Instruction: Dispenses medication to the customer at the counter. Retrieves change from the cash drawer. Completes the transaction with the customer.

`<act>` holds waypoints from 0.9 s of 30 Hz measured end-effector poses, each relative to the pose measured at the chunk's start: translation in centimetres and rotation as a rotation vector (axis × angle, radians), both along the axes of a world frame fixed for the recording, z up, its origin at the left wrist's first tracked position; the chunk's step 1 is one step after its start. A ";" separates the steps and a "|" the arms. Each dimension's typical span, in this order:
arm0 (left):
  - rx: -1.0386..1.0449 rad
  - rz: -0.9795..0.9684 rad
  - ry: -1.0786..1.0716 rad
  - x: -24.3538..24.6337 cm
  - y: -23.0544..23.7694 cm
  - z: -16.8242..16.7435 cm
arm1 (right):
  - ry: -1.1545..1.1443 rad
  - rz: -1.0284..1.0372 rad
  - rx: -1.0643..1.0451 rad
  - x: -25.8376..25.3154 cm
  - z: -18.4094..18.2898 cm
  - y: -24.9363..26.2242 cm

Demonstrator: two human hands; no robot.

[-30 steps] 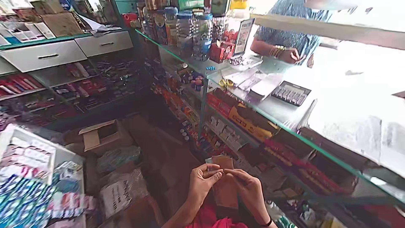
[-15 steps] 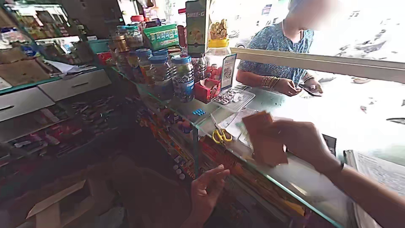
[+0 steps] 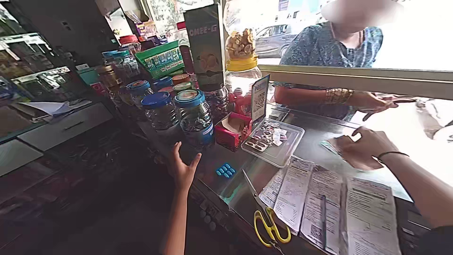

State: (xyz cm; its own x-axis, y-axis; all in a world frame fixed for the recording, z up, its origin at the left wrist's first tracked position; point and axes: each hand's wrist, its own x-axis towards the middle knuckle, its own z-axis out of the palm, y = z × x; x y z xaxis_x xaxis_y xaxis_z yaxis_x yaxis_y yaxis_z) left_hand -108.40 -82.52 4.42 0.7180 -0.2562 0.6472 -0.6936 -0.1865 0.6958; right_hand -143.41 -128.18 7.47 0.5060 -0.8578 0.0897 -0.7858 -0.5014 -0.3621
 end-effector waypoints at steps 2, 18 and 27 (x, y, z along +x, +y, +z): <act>0.014 0.012 0.036 3.2 -2.3 0.5 | 0.093 -0.042 -0.019 1.0 -0.2 1.4; -0.195 -0.020 -0.477 4.5 -4.3 -1.9 | -0.497 0.687 0.075 9.8 9.7 23.4; 0.181 -0.340 -0.742 1.7 -2.2 0.8 | -0.285 0.549 0.624 11.9 10.4 28.5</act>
State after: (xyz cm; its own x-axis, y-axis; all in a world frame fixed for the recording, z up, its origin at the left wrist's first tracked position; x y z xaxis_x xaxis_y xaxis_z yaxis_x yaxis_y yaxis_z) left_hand -106.72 -84.74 5.25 -0.0136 -0.5278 0.8492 -0.9986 0.0510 0.0156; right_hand -131.50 -99.73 17.89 0.8913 -0.4349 -0.1283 -0.3295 -0.4269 -0.8421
